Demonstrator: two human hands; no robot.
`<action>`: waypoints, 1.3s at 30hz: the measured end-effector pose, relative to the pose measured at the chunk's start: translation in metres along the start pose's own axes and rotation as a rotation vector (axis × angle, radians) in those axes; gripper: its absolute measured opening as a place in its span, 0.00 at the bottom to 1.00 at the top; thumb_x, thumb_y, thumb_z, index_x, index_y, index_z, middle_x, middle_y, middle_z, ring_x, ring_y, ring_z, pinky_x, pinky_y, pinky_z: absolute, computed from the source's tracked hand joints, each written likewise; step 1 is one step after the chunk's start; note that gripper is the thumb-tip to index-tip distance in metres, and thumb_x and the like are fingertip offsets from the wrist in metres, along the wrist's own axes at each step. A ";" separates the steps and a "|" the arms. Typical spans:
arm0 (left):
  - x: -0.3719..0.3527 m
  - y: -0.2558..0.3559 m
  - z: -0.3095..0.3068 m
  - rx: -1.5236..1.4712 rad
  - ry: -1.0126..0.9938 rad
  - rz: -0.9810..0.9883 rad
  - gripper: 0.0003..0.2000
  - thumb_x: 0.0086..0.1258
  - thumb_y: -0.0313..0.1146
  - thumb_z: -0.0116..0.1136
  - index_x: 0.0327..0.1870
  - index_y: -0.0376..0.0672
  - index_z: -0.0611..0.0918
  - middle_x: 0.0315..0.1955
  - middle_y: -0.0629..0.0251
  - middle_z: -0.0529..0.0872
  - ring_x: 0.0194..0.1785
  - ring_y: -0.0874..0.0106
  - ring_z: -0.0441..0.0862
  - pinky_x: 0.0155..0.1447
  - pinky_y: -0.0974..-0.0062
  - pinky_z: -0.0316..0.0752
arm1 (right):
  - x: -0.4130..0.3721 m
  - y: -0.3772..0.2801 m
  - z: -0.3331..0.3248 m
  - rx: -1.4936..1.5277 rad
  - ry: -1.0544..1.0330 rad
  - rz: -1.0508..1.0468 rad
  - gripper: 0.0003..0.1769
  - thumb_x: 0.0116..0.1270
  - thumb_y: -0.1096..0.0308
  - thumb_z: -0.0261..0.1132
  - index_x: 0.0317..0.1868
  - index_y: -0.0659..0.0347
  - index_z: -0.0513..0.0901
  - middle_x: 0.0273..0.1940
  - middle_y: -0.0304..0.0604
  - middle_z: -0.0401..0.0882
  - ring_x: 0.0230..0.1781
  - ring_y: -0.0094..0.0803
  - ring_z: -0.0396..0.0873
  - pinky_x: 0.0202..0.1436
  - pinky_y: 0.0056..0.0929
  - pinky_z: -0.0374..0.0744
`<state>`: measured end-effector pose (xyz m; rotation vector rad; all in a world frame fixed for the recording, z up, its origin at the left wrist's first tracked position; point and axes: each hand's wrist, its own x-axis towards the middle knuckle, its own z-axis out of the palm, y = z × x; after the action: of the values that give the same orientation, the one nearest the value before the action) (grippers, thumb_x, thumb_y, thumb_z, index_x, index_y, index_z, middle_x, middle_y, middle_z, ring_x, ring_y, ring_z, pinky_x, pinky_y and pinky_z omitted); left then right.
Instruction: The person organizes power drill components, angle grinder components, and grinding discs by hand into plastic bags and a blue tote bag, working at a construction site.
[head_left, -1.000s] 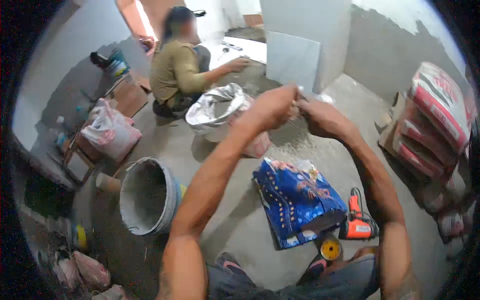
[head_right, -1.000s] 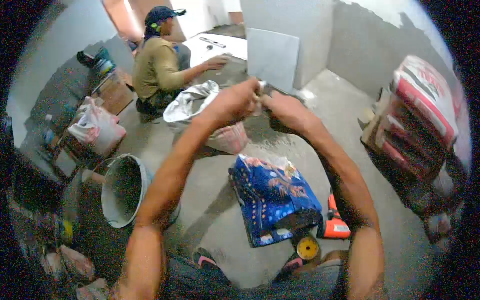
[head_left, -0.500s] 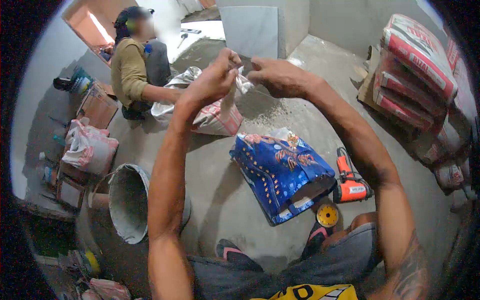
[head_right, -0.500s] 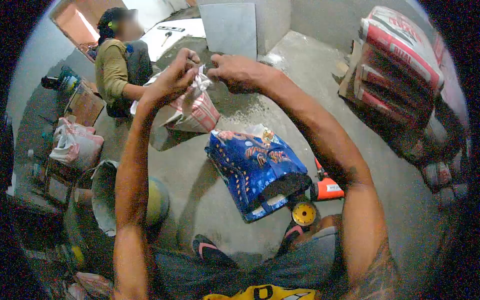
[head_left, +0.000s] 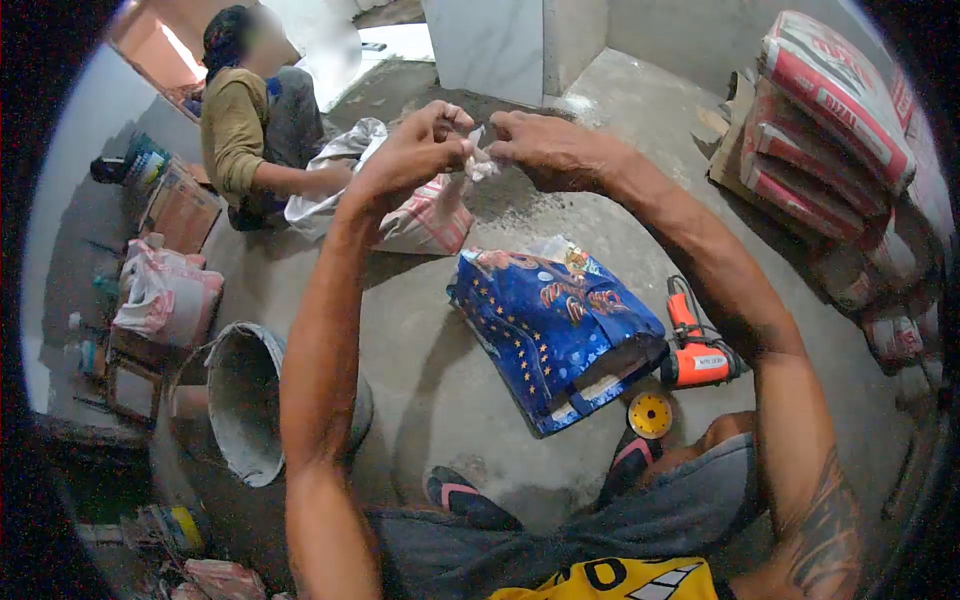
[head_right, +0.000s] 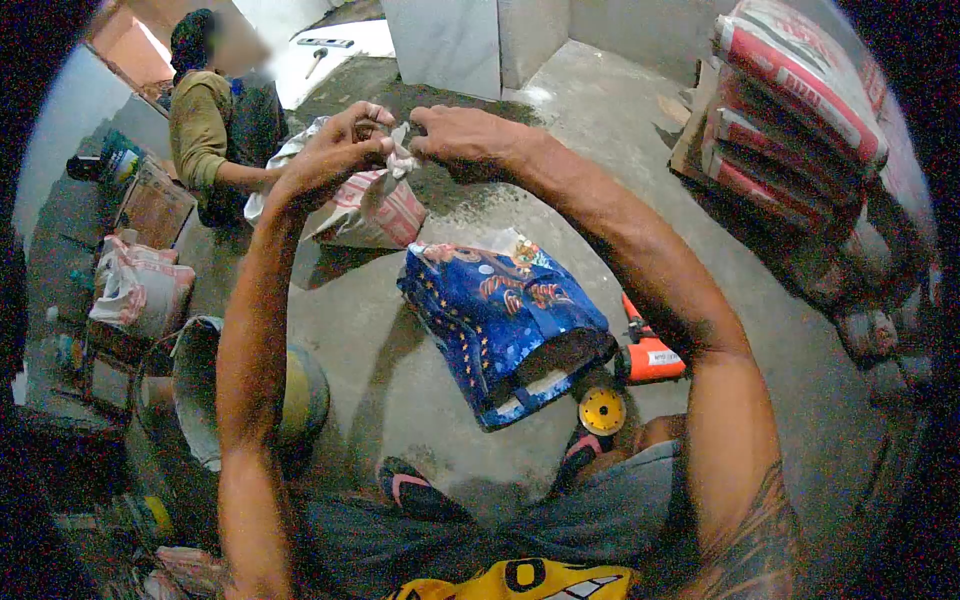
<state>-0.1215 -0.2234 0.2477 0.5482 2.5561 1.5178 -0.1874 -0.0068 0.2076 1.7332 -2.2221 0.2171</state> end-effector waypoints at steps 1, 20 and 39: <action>-0.001 -0.002 -0.002 0.039 -0.035 0.014 0.12 0.68 0.27 0.58 0.50 0.39 0.74 0.36 0.69 0.77 0.41 0.81 0.76 0.45 0.80 0.75 | -0.003 -0.001 0.002 -0.001 0.017 0.000 0.16 0.54 0.74 0.64 0.45 0.63 0.79 0.49 0.62 0.73 0.47 0.55 0.78 0.47 0.44 0.79; -0.024 -0.041 -0.008 0.019 -0.134 -0.171 0.12 0.67 0.34 0.62 0.49 0.42 0.85 0.33 0.71 0.87 0.35 0.82 0.79 0.40 0.83 0.74 | -0.004 0.009 -0.003 0.755 0.119 0.017 0.18 0.69 0.67 0.56 0.57 0.63 0.76 0.43 0.49 0.82 0.43 0.34 0.78 0.49 0.32 0.76; -0.012 0.007 -0.003 -0.535 0.174 -0.125 0.23 0.66 0.49 0.63 0.55 0.41 0.79 0.44 0.65 0.84 0.45 0.77 0.80 0.41 0.78 0.76 | -0.001 -0.009 -0.009 1.219 0.183 0.500 0.17 0.72 0.60 0.59 0.54 0.62 0.77 0.36 0.31 0.80 0.29 0.15 0.72 0.28 0.17 0.70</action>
<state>-0.1096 -0.2275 0.2538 0.1905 2.0949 2.1602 -0.1772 -0.0055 0.2146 1.3386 -2.4588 2.0743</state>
